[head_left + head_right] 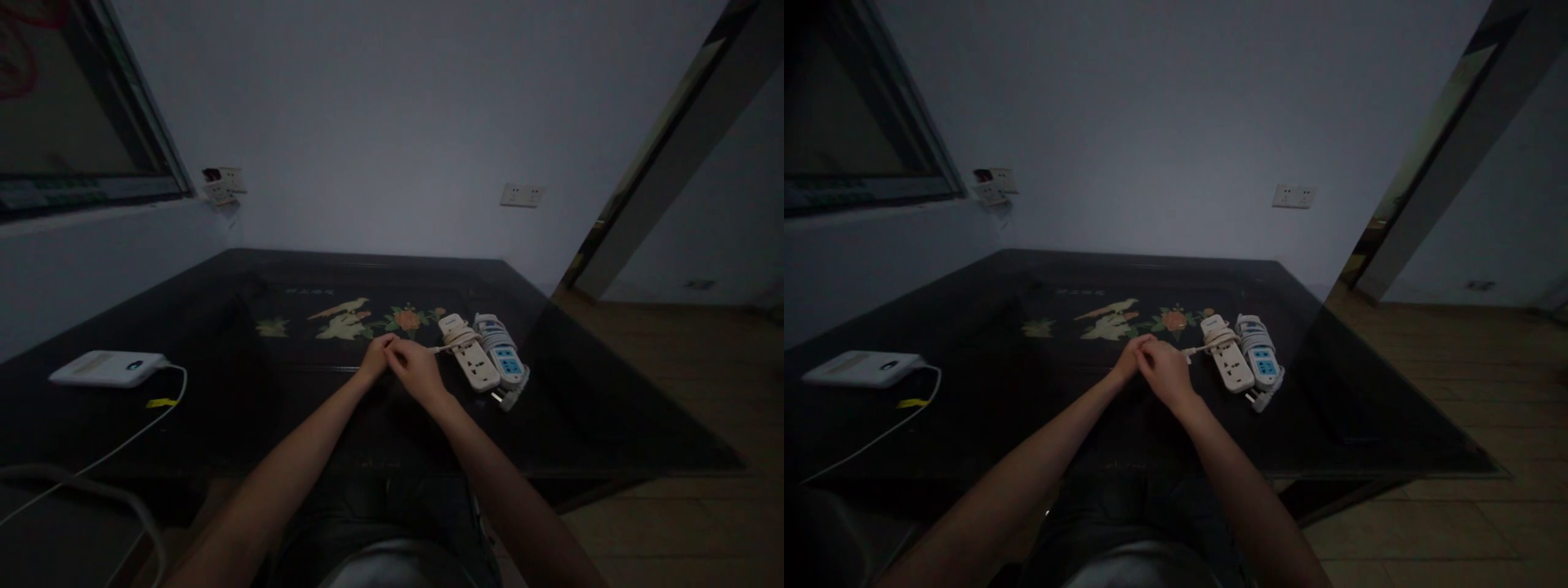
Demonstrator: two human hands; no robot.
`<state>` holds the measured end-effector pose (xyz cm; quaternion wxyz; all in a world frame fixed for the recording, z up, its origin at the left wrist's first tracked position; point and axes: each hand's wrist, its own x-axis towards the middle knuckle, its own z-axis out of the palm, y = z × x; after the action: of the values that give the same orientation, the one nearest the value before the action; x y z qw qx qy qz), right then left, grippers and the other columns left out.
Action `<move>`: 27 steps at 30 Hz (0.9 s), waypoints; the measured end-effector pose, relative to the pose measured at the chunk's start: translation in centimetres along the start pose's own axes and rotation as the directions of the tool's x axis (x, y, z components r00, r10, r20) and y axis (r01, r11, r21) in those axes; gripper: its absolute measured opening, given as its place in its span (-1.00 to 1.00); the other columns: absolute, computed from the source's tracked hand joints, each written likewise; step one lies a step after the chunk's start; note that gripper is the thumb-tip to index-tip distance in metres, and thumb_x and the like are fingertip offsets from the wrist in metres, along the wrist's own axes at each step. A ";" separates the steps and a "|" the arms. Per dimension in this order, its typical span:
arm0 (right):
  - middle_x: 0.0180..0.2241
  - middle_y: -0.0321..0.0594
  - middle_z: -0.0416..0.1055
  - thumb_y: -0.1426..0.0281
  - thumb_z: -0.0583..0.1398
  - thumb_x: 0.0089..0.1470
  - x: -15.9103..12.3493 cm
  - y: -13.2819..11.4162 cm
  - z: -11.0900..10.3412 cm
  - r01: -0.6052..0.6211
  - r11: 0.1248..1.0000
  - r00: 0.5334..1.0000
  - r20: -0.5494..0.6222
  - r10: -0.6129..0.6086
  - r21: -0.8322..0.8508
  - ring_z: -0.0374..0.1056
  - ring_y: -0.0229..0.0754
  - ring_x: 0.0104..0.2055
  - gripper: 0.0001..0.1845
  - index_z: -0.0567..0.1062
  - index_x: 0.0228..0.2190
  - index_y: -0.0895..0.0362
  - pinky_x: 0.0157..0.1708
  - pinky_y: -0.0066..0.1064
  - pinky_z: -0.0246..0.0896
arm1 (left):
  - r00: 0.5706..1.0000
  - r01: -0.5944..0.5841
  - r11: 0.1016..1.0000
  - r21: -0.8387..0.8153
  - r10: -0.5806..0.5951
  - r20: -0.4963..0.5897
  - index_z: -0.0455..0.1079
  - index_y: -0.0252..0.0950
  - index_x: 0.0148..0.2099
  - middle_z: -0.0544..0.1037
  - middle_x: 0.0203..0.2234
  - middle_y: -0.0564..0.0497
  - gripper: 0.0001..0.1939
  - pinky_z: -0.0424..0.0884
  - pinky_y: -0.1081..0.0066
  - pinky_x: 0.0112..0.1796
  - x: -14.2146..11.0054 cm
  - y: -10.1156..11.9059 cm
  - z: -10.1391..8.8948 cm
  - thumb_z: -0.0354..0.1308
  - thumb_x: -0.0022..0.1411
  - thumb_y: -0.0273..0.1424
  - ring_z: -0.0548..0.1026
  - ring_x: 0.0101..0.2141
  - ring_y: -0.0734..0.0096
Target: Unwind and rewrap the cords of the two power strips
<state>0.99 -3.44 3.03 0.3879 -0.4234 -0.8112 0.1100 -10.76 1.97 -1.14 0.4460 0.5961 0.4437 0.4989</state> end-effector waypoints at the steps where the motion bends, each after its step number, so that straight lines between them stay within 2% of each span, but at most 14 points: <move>1: -0.34 -0.15 0.47 0.36 0.06 0.15 0.1 0.2 -1.2 0.013 1.000 0.998 -0.057 -0.013 -0.004 0.34 -0.14 -0.25 -0.78 0.49 -0.38 0.13 -0.22 -0.41 0.14 | 1.000 -0.002 1.000 0.012 0.002 -0.002 0.29 -0.33 -0.55 0.30 -0.66 0.12 -0.80 0.17 0.51 -0.48 0.0 -0.1 0.1 0.06 0.06 -0.36 0.26 -0.55 0.50; 3: -0.22 -0.11 0.45 0.38 0.06 0.13 0.2 1.4 -3.8 -0.023 0.999 0.984 -0.178 0.016 -0.038 0.31 -0.10 -0.13 -0.78 0.47 -0.24 0.13 -0.11 -0.34 0.14 | 1.000 0.002 0.999 0.036 -0.002 0.000 0.32 -0.32 -0.52 0.24 -0.69 0.15 -0.78 0.11 0.52 -0.52 -0.1 -0.2 0.2 0.04 0.10 -0.33 0.22 -0.59 0.51; 6: -0.08 -0.05 0.37 0.39 0.14 0.04 -0.2 4.5 -7.5 -0.206 0.959 0.950 -0.275 0.148 -0.194 0.23 -0.01 0.00 -0.58 0.38 -0.02 0.14 0.03 -0.22 0.06 | 1.000 0.016 0.998 0.056 -0.018 0.019 0.34 -0.32 -0.48 0.19 -0.73 0.18 -0.75 0.04 0.53 -0.57 -0.2 -0.4 0.4 -0.01 0.15 -0.30 0.15 -0.65 0.54; 7: -0.02 -0.03 0.32 0.39 0.18 0.00 -0.4 5.7 -8.3 -0.255 0.934 0.947 -0.261 0.188 -0.249 0.20 0.01 0.05 -0.46 0.31 0.06 0.14 0.06 -0.19 0.03 | 0.999 0.019 0.998 0.060 -0.021 0.025 0.33 -0.32 -0.48 0.19 -0.73 0.18 -0.75 0.03 0.53 -0.58 -0.3 -0.4 0.4 -0.01 0.15 -0.30 0.14 -0.66 0.55; 9: 0.05 0.00 0.25 0.37 0.25 -0.08 -1.0 7.9 -9.1 -0.317 0.885 0.947 -0.161 0.278 -0.341 0.15 0.04 0.11 -0.27 0.21 0.15 0.12 0.07 -0.18 0.01 | 0.999 0.020 0.998 0.066 -0.022 0.034 0.33 -0.33 -0.47 0.19 -0.73 0.18 -0.76 0.03 0.53 -0.59 -0.3 -0.4 0.4 -0.02 0.15 -0.31 0.14 -0.67 0.56; 12: 0.12 -0.01 0.16 0.35 0.31 -0.14 -1.5 9.7 -8.6 -0.346 0.830 0.925 -0.012 0.379 -0.438 0.13 0.05 0.14 -0.14 0.15 0.19 0.05 0.03 -0.22 0.06 | 0.999 0.015 0.997 0.077 -0.018 0.040 0.33 -0.33 -0.47 0.20 -0.72 0.17 -0.75 0.03 0.54 -0.59 -0.3 -0.4 0.4 -0.03 0.16 -0.31 0.15 -0.66 0.56; 14: 0.14 0.02 0.13 0.36 0.33 -0.16 -1.2 9.9 -7.9 -0.356 0.792 0.908 0.017 0.419 -0.495 0.16 0.07 0.13 -0.12 0.16 0.19 0.04 0.02 -0.22 0.08 | 0.999 0.011 0.996 0.084 -0.015 0.045 0.34 -0.33 -0.47 0.19 -0.73 0.17 -0.73 0.03 0.54 -0.59 -0.4 -0.4 0.4 -0.03 0.17 -0.30 0.15 -0.67 0.57; 22: 0.06 0.05 0.23 0.40 0.24 -0.04 1.5 7.7 -6.6 -0.438 0.670 0.846 -0.024 0.532 -0.599 0.30 0.13 -0.02 -0.28 0.21 0.18 -0.05 -0.18 -0.23 0.19 | 0.999 0.017 0.997 0.072 -0.019 0.037 0.33 -0.32 -0.44 0.19 -0.72 0.18 -0.77 0.03 0.55 -0.61 -0.4 -0.5 0.6 -0.02 0.17 -0.31 0.14 -0.68 0.57; 25: 0.04 0.06 0.25 0.42 0.20 -0.01 2.1 7.4 -6.2 -0.477 0.656 0.828 -0.048 0.559 -0.585 0.30 0.15 -0.02 -0.32 0.23 0.16 -0.06 -0.20 -0.21 0.19 | 0.999 0.030 0.997 0.065 -0.032 0.024 0.32 -0.31 -0.39 0.21 -0.71 0.18 -0.81 0.05 0.55 -0.61 -0.4 -0.3 0.6 -0.02 0.17 -0.34 0.16 -0.68 0.57; 27: 0.01 0.06 0.28 0.44 0.19 -0.03 2.5 7.8 -5.9 -0.473 0.672 0.835 -0.047 0.548 -0.570 0.31 0.12 -0.03 -0.37 0.30 0.12 -0.02 -0.16 -0.20 0.18 | 0.999 0.041 0.997 0.065 -0.042 0.019 0.32 -0.31 -0.38 0.22 -0.71 0.18 -0.83 0.05 0.55 -0.61 -0.4 -0.1 0.5 -0.02 0.16 -0.34 0.16 -0.68 0.57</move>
<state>9.12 2.37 4.43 0.1472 -0.7198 -0.6784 -0.0013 -10.30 1.59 -1.40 0.4414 0.6059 0.4673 0.4687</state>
